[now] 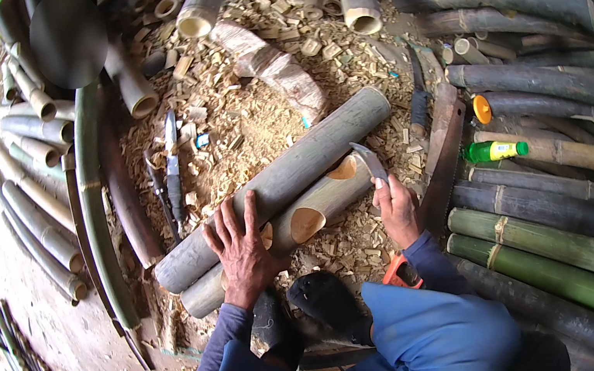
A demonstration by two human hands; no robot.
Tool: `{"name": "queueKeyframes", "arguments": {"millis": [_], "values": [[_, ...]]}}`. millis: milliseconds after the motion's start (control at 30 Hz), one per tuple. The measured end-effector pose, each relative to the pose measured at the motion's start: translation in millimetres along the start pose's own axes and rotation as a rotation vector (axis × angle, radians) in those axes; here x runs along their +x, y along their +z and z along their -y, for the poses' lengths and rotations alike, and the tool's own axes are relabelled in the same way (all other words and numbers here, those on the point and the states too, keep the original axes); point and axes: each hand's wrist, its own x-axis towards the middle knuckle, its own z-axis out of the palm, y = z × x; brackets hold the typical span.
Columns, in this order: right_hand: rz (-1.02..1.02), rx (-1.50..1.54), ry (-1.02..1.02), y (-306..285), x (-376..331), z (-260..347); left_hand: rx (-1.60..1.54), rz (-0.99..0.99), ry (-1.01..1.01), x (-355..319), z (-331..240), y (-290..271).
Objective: The person sits on the ground and uses a chisel and a wooden mallet to carve a hole into a piece of bamboo. They repeatedly strike the chisel to remove material and occasionally use a knife to refine the opening.
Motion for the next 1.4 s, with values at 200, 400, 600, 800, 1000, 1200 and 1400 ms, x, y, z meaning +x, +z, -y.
{"name": "queueKeyframes", "arguments": {"millis": [200,400,600,800,1000,1200,1400], "values": [[0.007,-0.188,-0.023,-11.0,7.2,-8.8,0.012,-0.059,0.008,8.1,-7.6,13.7],[0.007,-0.222,-0.116,-12.0,16.1,-24.6,-0.003,-0.069,0.021,13.8,-13.8,22.3],[0.002,-0.284,-0.100,-14.8,22.9,-24.1,0.006,-0.060,0.024,15.1,-20.5,29.0],[0.167,-0.407,0.015,-31.3,27.7,4.9,0.003,-0.075,0.002,9.4,-18.8,20.9],[0.132,-0.238,-0.109,-20.8,5.7,9.0,-0.011,-0.064,-0.024,11.7,-14.1,18.4],[0.074,-0.138,-0.214,20.7,-16.5,9.5,-0.006,-0.055,-0.012,13.1,-4.1,25.6],[0.046,-0.164,-0.241,32.6,-13.0,5.4,0.014,-0.079,-0.001,12.1,-4.7,22.0]]}}
